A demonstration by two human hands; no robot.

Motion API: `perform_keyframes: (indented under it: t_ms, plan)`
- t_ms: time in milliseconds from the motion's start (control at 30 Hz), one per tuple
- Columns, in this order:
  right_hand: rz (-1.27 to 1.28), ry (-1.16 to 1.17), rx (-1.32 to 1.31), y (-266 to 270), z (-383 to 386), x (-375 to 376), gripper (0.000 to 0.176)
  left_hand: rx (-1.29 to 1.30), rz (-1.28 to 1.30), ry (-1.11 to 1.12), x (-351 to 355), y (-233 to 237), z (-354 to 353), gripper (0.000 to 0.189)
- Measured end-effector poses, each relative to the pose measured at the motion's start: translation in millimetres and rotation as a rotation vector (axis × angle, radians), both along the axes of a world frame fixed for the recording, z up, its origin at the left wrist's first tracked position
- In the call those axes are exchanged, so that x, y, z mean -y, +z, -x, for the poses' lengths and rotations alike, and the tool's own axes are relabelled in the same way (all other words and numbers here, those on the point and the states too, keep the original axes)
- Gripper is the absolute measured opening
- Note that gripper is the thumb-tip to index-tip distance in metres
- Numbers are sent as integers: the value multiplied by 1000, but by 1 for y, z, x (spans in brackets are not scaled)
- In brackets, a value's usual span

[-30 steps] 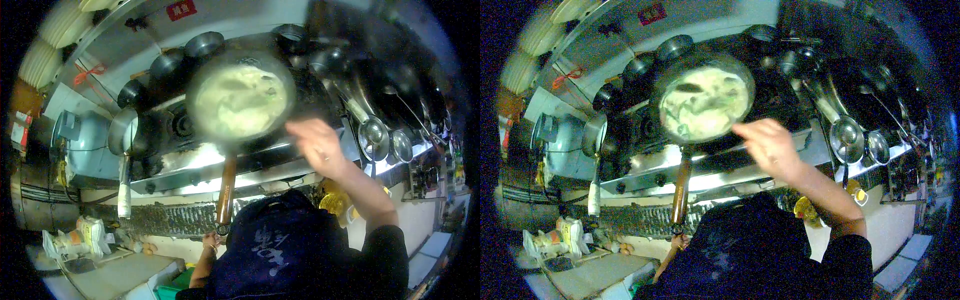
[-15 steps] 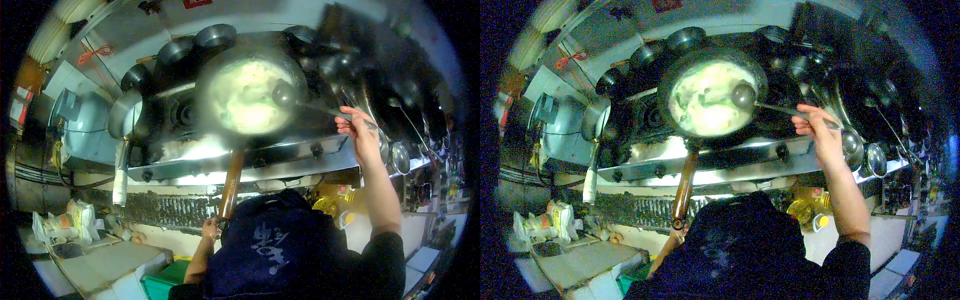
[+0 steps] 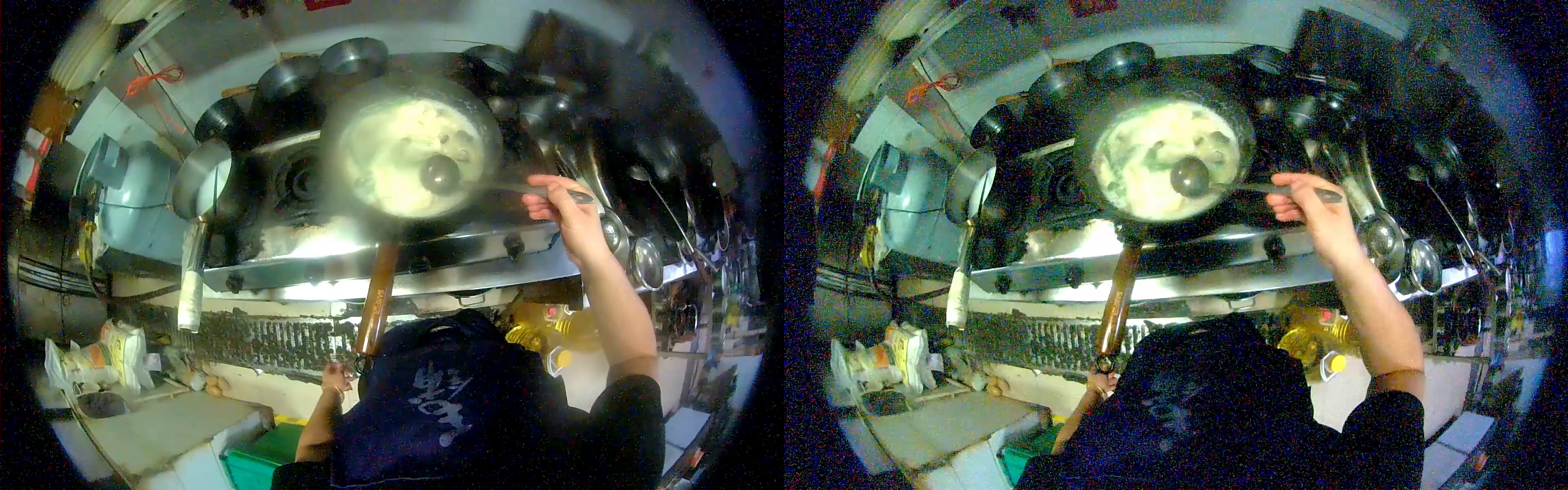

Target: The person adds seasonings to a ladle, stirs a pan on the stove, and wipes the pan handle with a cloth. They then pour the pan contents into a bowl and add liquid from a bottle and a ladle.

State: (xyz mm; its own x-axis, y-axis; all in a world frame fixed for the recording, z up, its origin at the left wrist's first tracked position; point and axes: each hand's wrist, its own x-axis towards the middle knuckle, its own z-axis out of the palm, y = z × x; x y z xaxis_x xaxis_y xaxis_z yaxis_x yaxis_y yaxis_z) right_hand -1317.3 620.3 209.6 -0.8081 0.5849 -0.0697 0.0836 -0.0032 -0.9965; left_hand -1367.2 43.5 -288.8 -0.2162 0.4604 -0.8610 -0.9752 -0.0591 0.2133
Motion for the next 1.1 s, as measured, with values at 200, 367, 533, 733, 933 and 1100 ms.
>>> perform_keyframes:
  t_ms: [200, 367, 533, 733, 933, 1100]
  plan:
    - [18, 34, 7, -4, 15, 10, 33, 214, -27, 191, -10, 13, -11, 21]
    - [91, 80, -16, -11, 24, 15, 33, -10, 132, 4, -33, 42, -9, 19]
    - [203, 66, 1, -13, 34, 27, 31, -71, 174, -23, -35, 43, -11, 14]
    - [343, 23, -7, -16, 37, 28, 31, -123, 212, 81, -40, 41, -16, 7]
    - [307, 18, 14, -2, 16, 6, 30, 90, 13, 118, -24, 26, -10, 9]
    - [236, 70, 86, 8, 10, 2, 30, 58, 36, 75, -32, 31, -7, 10]
